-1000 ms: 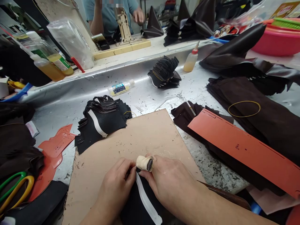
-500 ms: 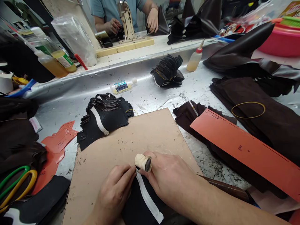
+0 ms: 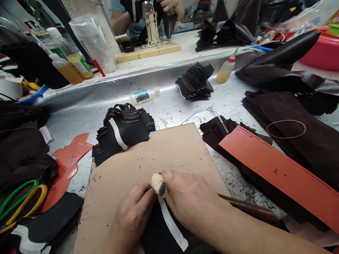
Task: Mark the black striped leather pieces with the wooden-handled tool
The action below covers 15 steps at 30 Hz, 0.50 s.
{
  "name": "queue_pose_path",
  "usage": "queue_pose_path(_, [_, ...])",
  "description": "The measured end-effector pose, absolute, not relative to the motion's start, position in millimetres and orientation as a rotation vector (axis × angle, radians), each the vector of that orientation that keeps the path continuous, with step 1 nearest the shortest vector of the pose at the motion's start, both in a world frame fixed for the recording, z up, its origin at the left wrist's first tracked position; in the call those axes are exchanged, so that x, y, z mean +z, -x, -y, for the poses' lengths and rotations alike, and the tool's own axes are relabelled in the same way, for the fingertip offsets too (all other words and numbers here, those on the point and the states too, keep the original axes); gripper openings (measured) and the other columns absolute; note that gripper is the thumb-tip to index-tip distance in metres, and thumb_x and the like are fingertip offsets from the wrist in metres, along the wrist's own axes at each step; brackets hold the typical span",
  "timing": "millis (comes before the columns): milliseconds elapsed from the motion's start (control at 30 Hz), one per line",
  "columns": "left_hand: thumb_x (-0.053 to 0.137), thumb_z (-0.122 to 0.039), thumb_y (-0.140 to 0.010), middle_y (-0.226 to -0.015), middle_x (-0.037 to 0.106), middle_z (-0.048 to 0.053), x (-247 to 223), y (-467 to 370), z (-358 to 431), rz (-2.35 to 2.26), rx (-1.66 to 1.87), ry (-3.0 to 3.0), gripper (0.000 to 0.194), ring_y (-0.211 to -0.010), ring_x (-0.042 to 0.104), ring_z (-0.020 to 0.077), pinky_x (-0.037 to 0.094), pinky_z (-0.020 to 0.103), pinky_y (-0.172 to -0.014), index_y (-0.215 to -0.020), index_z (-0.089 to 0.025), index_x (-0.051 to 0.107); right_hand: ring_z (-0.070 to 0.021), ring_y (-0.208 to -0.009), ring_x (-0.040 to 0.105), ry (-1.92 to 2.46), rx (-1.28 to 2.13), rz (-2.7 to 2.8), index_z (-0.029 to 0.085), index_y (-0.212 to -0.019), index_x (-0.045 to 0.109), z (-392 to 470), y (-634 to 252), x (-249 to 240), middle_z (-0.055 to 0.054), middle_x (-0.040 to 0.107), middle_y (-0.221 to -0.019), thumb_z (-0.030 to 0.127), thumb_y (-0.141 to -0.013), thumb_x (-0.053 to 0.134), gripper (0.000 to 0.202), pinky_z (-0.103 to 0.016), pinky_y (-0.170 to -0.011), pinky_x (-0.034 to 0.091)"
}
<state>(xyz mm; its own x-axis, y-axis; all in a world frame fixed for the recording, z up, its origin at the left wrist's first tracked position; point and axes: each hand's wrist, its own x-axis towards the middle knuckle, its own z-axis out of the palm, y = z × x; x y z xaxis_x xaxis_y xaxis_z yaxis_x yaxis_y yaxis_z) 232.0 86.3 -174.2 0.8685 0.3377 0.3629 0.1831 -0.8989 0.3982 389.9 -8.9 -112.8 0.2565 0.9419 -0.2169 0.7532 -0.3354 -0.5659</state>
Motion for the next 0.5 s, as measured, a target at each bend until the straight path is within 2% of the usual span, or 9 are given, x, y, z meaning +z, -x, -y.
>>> queue_pose_path(100, [0.043, -0.013, -0.095, -0.088, 0.064, 0.008, -176, -231, -85, -0.481, 0.675, -2.722, 0.020, -0.076, 0.059, 0.0179, 0.053, 0.031, -0.067, -0.104, -0.014, 0.061, -0.0221, -0.072, 0.065, 2.233, 0.781, 1.571, 0.021, -0.095, 0.058, 9, -388, -120, -0.002, 0.068, -0.082, 0.020, -0.094, 0.045, 0.013, -0.029, -0.059, 0.042])
queue_pose_path(233, [0.048, -0.014, -0.093, -0.100, 0.065, 0.011, -178, -229, -82, -0.584, 0.694, -2.739, 0.020, -0.091, 0.060, 0.0239, 0.053, 0.039, -0.078, -0.107, -0.015, 0.062, -0.0238, -0.077, 0.067, 2.221, 0.701, 1.615, 0.020, -0.103, 0.060, 8, -389, -125, -0.005, 0.070, -0.091, 0.020, -0.093, 0.046, 0.017, -0.031, -0.061, 0.045])
queue_pose_path(400, [0.049, -0.008, -0.091, -0.095, 0.065, 0.008, -177, -228, -78, -0.570, 0.714, -2.683, 0.020, -0.086, 0.058, 0.0204, 0.053, 0.035, -0.075, -0.104, -0.014, 0.063, -0.0251, -0.078, 0.068, 2.223, 0.706, 1.603, 0.019, -0.107, 0.060, 8, -391, -127, -0.006, 0.070, -0.095, 0.020, -0.094, 0.045, 0.020, -0.033, -0.061, 0.047])
queue_pose_path(500, [0.047, -0.006, -0.091, -0.093, 0.064, 0.009, -176, -228, -79, -0.510, 0.697, -2.727, 0.021, -0.085, 0.057, 0.0201, 0.054, 0.034, -0.075, -0.104, -0.012, 0.062, -0.0242, -0.076, 0.067, 2.203, 0.760, 1.593, 0.021, -0.099, 0.060, 7, -394, -123, -0.004, 0.069, -0.086, 0.022, -0.094, 0.045, 0.015, -0.032, -0.061, 0.046])
